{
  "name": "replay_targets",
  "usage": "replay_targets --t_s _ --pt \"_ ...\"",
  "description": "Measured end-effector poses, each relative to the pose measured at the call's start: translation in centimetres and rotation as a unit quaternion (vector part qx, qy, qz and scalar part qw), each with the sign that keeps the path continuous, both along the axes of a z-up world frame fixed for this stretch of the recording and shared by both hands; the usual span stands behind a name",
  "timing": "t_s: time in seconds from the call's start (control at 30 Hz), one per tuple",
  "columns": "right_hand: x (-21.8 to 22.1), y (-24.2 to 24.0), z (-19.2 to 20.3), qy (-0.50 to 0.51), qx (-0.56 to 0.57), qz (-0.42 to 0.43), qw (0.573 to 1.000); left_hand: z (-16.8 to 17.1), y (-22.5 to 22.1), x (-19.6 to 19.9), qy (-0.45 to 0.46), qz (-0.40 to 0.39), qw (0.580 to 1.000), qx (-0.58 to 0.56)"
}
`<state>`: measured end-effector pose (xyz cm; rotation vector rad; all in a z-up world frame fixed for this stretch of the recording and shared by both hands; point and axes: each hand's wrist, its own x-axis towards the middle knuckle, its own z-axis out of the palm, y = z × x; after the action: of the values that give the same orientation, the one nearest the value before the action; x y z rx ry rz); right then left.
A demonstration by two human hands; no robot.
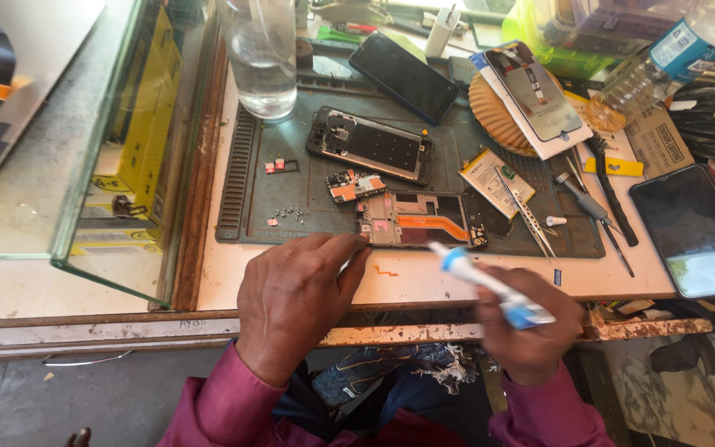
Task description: The person applies adhesive from a tube to the internal chassis of a mobile phone and then positions a ribbon cable and internal components using tweezers.
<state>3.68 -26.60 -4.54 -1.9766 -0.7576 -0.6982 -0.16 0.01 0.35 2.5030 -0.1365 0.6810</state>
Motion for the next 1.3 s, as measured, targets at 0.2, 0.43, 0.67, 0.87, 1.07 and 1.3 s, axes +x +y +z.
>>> replay_targets --t_s 0.2,0.43,0.67,0.87,1.07,1.3 --pt "-1.4 1.3 -0.9 0.176 0.246 0.010 0.953 0.2 0.0 -0.2 -0.060 -0.020 0.997 -0.040" --pt "-4.0 5.3 -0.3 0.002 -0.058 -0.019 0.998 1.3 -0.9 -1.2 0.003 -0.102 0.986 -0.131" --pt "-4.4 4.6 1.5 -0.007 -0.133 0.110 0.985 1.1 -2.0 -1.5 0.095 -0.118 0.934 -0.323" --pt "-2.1 -0.9 3.4 0.117 -0.053 -0.103 0.986 0.7 -0.8 -1.4 0.087 -0.167 0.883 -0.430" --pt "3.3 -6.1 5.3 0.016 -0.195 -0.192 0.962 -0.1 -1.0 -1.5 0.043 -0.225 0.854 -0.467" --pt "6.0 -6.5 4.8 0.079 -0.215 -0.161 0.960 1.1 -1.0 -1.3 0.071 -0.144 0.919 -0.360"
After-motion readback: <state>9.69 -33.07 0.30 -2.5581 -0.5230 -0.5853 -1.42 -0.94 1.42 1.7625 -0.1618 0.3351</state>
